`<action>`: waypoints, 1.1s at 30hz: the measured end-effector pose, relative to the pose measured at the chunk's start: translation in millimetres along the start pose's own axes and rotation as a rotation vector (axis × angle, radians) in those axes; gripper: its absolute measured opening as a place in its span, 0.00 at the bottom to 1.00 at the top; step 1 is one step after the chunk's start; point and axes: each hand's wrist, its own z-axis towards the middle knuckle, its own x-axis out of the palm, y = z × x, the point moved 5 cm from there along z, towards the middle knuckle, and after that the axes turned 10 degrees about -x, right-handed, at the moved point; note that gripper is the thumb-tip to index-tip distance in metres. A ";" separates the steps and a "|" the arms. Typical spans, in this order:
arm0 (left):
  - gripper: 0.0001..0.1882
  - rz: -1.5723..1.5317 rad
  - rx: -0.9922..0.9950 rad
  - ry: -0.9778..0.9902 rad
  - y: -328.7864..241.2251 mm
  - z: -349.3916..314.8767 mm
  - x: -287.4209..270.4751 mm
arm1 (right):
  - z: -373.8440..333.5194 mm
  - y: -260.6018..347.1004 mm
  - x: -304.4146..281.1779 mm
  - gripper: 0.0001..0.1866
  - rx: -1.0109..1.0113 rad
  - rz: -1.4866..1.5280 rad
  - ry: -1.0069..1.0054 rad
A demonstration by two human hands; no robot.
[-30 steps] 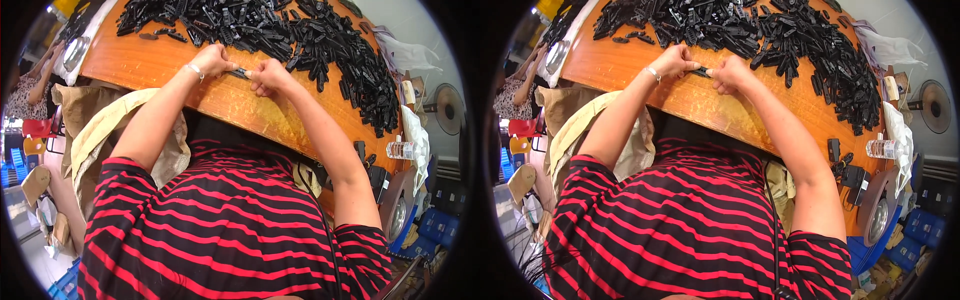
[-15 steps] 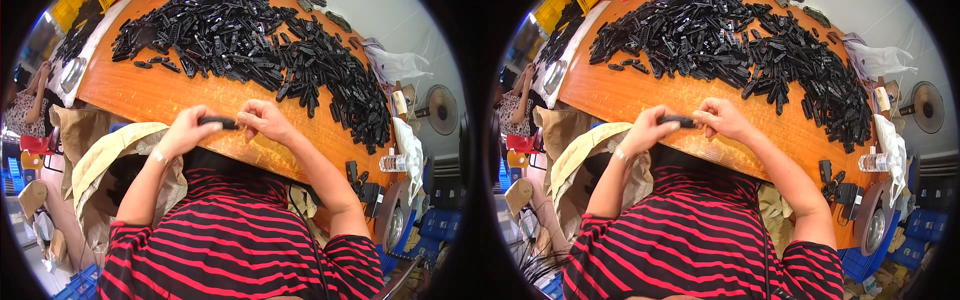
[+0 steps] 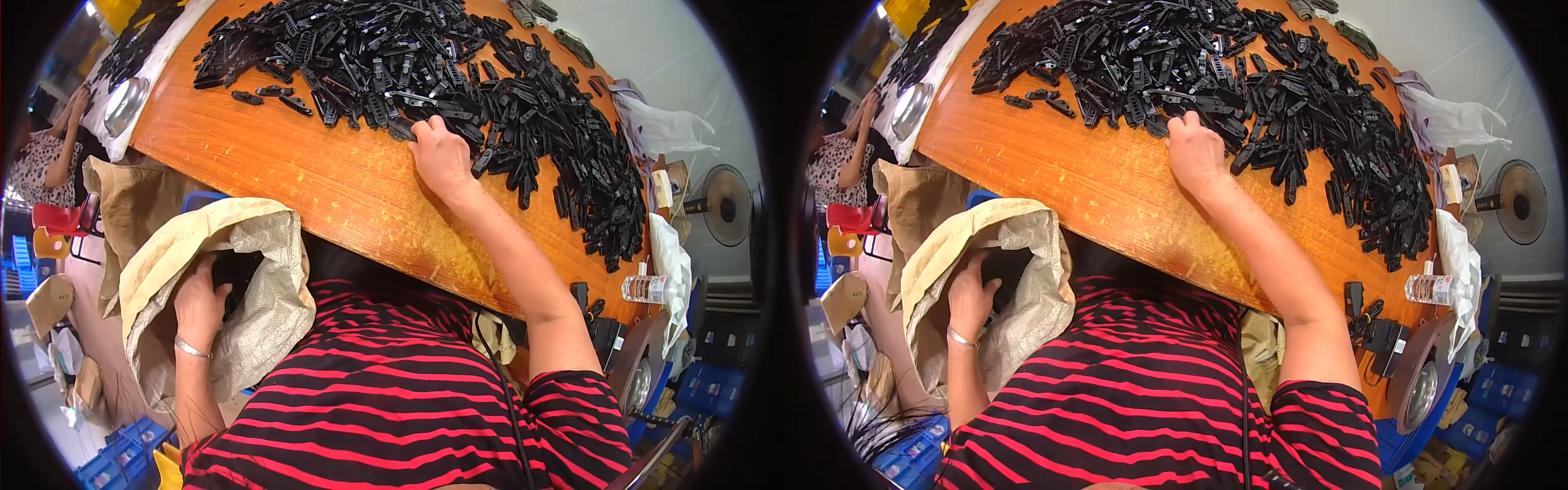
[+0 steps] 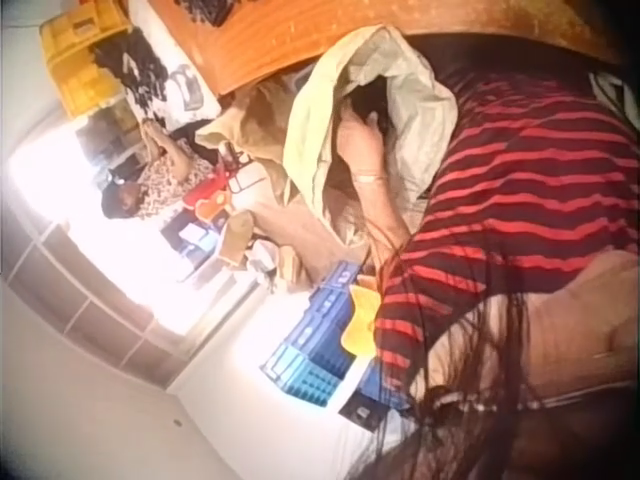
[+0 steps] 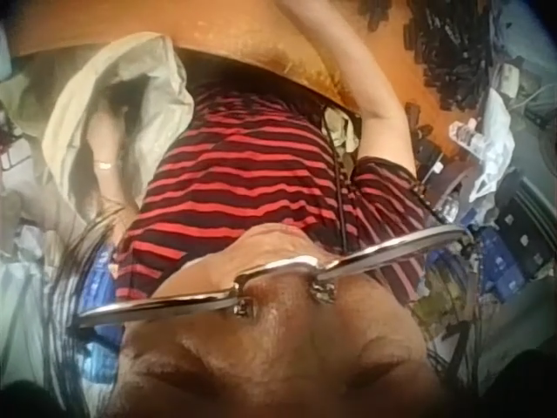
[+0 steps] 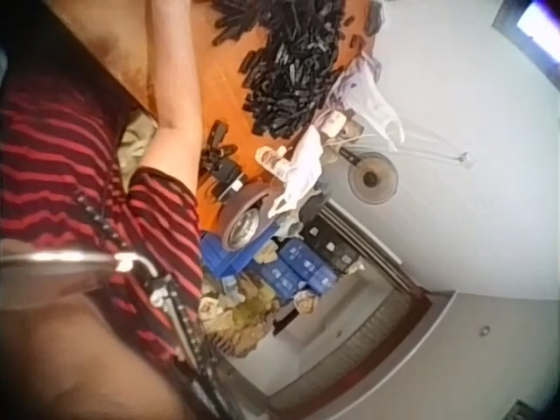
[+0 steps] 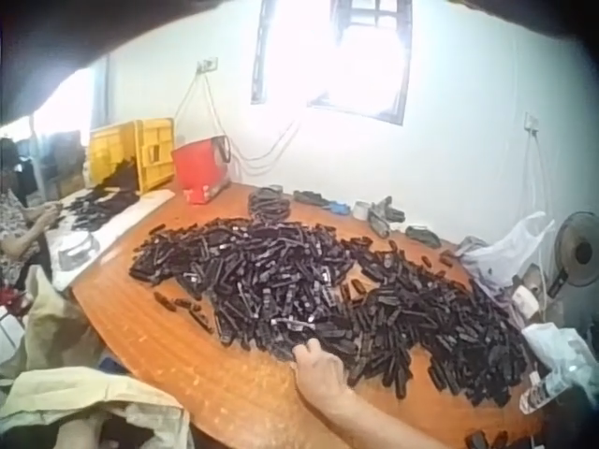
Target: Assembling small black plastic hardware components by snapping them together at a workbench.
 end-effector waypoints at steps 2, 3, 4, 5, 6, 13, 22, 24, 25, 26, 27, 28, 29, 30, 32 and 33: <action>0.14 -0.051 0.201 0.051 -25.4 -3.6 -8.8 | -8.2 9.3 -4.1 0.11 0.000 0.029 0.040; 0.11 -0.161 0.217 0.118 -41.0 -2.3 -13.3 | -14.4 14.6 -7.2 0.11 0.007 0.053 0.075; 0.09 -0.267 0.234 0.185 -58.7 -0.8 -16.3 | -22.8 20.0 -13.0 0.11 0.011 0.052 0.079; 0.08 -0.356 0.327 0.155 -78.0 1.8 -18.7 | -31.2 27.3 -17.5 0.11 -0.008 0.094 0.090; 0.08 -0.444 0.418 0.126 -97.1 5.8 -21.1 | -37.8 34.1 -21.9 0.11 -0.026 0.137 0.102; 0.09 -0.531 0.734 -0.162 -215.4 45.2 16.6 | -58.8 45.6 -36.7 0.09 0.021 0.258 0.111; 0.11 -0.418 0.765 -0.197 -230.6 61.7 38.4 | -67.1 32.7 -33.4 0.06 0.034 0.222 0.108; 0.11 -0.436 0.681 -0.110 -222.4 60.8 41.0 | -66.4 33.5 -32.8 0.06 0.044 0.244 0.112; 0.11 -0.433 0.676 -0.112 -219.6 59.6 40.6 | -65.6 33.9 -32.4 0.06 0.056 0.259 0.114; 0.12 -0.460 0.644 -0.094 -215.9 59.6 40.6 | -65.0 35.5 -31.4 0.06 0.052 0.262 0.115; 0.12 -0.488 0.613 -0.076 -212.6 59.3 40.9 | -64.4 38.6 -30.6 0.06 0.033 0.259 0.110; 0.12 -0.486 0.609 -0.079 -210.3 58.7 43.1 | -62.8 41.8 -29.8 0.06 0.013 0.255 0.104; 0.13 -0.579 0.547 -0.045 -205.7 60.2 47.6 | -61.3 44.7 -28.9 0.06 0.009 0.257 0.104; 0.13 -0.671 0.484 -0.009 -201.4 61.1 50.4 | -60.2 47.6 -28.4 0.07 0.010 0.276 0.098; 0.13 -0.813 0.358 0.109 -198.8 58.7 54.7 | -58.8 52.2 -29.6 0.08 0.009 0.297 0.095; 0.13 -0.951 0.232 0.231 -197.6 59.1 60.8 | -57.2 56.4 -36.1 0.11 -0.020 0.372 0.048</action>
